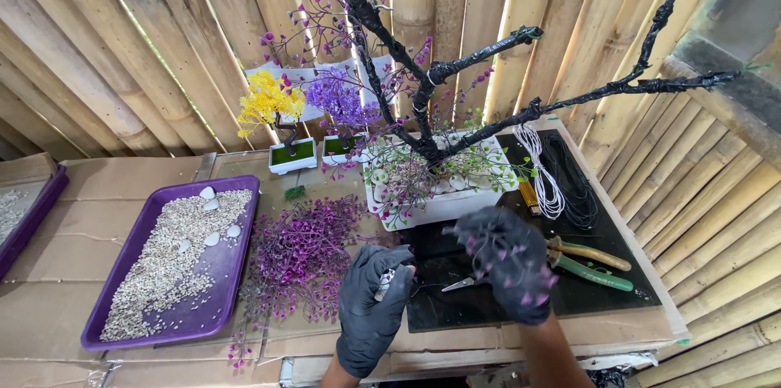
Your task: Assembling an artificial bonsai tree by attaching purple plastic flower clusters to black branches using wire cutters.
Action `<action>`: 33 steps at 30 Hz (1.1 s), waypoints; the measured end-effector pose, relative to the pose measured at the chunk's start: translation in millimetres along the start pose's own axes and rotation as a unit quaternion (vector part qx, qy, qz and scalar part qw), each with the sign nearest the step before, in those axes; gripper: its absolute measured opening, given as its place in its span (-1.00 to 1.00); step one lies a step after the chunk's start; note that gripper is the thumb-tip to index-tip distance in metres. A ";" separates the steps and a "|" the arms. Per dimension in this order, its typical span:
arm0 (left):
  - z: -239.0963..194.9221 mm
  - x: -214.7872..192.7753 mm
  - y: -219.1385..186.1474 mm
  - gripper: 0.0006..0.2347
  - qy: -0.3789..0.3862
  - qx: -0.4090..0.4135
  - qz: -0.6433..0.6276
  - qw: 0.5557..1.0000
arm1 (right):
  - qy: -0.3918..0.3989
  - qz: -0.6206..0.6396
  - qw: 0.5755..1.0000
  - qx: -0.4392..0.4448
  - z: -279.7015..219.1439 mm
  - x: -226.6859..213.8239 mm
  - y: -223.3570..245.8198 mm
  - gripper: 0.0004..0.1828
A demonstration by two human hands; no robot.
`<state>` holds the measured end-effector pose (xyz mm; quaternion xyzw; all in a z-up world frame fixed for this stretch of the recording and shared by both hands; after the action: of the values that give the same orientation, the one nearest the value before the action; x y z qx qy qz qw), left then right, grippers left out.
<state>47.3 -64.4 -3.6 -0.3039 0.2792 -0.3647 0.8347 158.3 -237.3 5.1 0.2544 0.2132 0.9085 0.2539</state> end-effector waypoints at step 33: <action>-76.7 1.1 129.9 -0.88 0.016 -0.095 0.071 0.993 | -0.099 -0.284 0.952 -0.051 133.9 -56.3 -50.5 -0.76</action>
<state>52.2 -17.2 -146.9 -0.3554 0.3468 -0.2809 0.8213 294.2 -195.5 63.4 0.2586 0.2037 0.7790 0.5336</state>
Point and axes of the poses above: each hand's wrist, its own z-axis towards the middle knuckle, its own x-axis out of the palm, y = z × x, the point moved 8 cm from there along z, towards the middle knuckle, and after that the axes turned 6 degrees about -x, right-handed, at the moved point
